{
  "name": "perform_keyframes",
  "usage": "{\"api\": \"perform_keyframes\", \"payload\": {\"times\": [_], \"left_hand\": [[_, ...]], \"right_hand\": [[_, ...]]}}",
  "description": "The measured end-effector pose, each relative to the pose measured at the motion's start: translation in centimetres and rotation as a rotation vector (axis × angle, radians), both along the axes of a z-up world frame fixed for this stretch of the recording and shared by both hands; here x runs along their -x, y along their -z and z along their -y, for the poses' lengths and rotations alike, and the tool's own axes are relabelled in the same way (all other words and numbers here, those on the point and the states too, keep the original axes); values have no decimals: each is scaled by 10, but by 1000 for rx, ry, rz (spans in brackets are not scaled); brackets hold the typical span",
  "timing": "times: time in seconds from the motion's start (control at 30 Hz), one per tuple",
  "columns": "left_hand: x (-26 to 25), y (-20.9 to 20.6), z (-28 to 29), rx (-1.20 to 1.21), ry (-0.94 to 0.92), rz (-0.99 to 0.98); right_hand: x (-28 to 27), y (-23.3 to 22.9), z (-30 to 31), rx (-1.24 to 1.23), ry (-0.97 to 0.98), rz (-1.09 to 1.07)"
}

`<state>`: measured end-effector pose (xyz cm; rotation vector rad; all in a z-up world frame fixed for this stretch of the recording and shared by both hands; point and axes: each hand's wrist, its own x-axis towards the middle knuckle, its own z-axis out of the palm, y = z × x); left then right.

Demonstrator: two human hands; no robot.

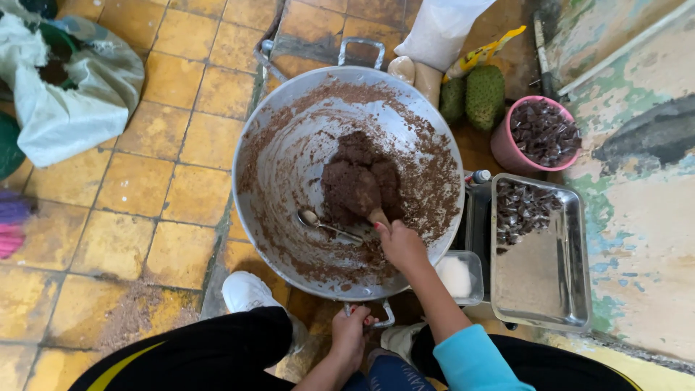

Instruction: Mixing a thick brown paste in a large metal bowl using a wooden spoon

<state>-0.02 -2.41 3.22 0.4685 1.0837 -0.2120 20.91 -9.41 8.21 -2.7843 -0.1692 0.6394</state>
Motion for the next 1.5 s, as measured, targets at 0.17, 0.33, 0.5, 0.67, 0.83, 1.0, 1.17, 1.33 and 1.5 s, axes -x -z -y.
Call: {"api": "perform_keyframes", "payload": {"times": [0.17, 0.33, 0.5, 0.67, 0.83, 1.0, 1.17, 1.33, 1.5], "left_hand": [[-4, -10, -2, -16, 42, -65], [-5, -4, 0, -34, -28, -30], [-2, 5, 5, -103, 19, -48], [-7, -15, -2, -134, 92, -89], [-11, -25, -5, -108, 136, -127], [-11, -25, -4, -135, 137, -117], [-7, -5, 5, -100, 23, -56], [0, 22, 10, -90, -72, 21], [6, 47, 7, -23, -24, 29]], "right_hand": [[25, -37, -26, -67, -187, 404], [48, 1, -66, -221, -318, 280], [38, 68, -79, 69, -389, 230], [32, 73, -80, 106, -446, 343], [26, 93, -81, 140, -445, 424], [24, 96, -77, 74, -465, 402], [25, 33, -67, -430, -111, -30], [23, 3, -28, -555, 10, -286], [21, -22, 49, -567, -10, -228]]}}
